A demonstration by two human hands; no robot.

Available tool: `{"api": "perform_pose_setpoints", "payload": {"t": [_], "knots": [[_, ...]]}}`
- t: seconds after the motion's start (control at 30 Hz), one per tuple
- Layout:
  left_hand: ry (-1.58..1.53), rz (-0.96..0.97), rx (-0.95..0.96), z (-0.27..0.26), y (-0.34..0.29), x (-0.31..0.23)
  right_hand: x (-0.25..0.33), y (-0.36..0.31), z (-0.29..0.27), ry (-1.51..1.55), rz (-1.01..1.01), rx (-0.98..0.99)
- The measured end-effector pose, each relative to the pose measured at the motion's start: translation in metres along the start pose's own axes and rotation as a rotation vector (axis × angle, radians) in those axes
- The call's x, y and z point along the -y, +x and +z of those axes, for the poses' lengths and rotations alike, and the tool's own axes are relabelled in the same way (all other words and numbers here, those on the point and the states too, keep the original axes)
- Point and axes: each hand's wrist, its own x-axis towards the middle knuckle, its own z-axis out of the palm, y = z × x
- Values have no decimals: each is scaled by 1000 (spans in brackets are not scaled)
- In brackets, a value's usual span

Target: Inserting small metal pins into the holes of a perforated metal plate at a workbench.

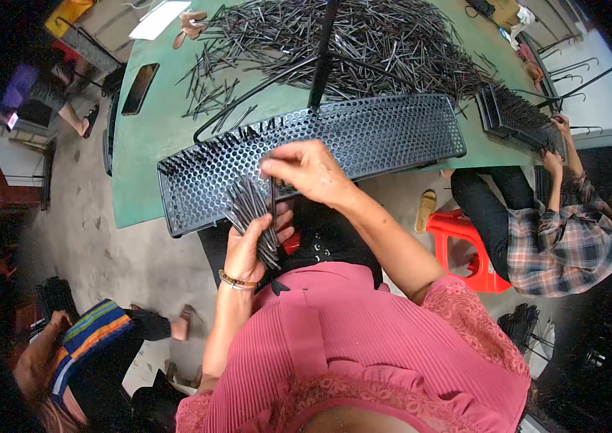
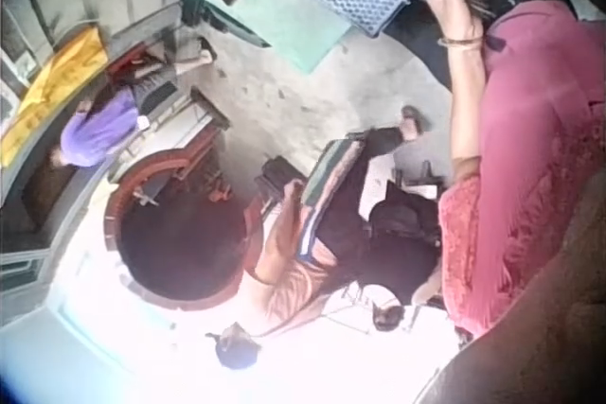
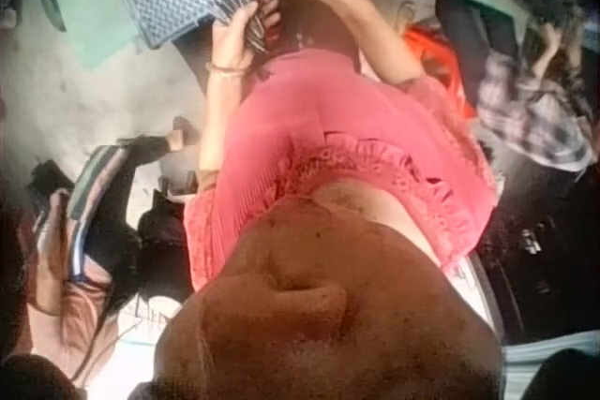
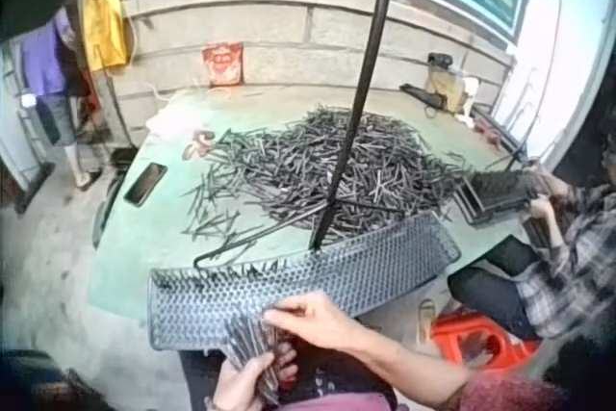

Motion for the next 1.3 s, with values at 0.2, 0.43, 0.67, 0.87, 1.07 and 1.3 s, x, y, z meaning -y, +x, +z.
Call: {"api": "perform_pose_setpoints", "payload": {"t": [0.2, 0.43, 0.67, 0.87, 1.07, 1.3], "knots": [[74, -102, 40, -7, 4, 5, 14, 28, -18, -13, -407, -307], [87, -131, 19, -8, 2, 6, -4, 53, -18, -410, -659, -364], [50, -137, 37, -10, 0, 2, -1, 53, -19, -469, -712, -348], [12, -142, 54, -13, 0, 0, -3, 61, -31, -529, -818, -218], [8, -150, 68, -15, 2, -1, -6, 65, -34, -369, -707, -167], [2, -162, 71, -16, 2, -1, -4, 68, -40, -469, -774, -92]]}}
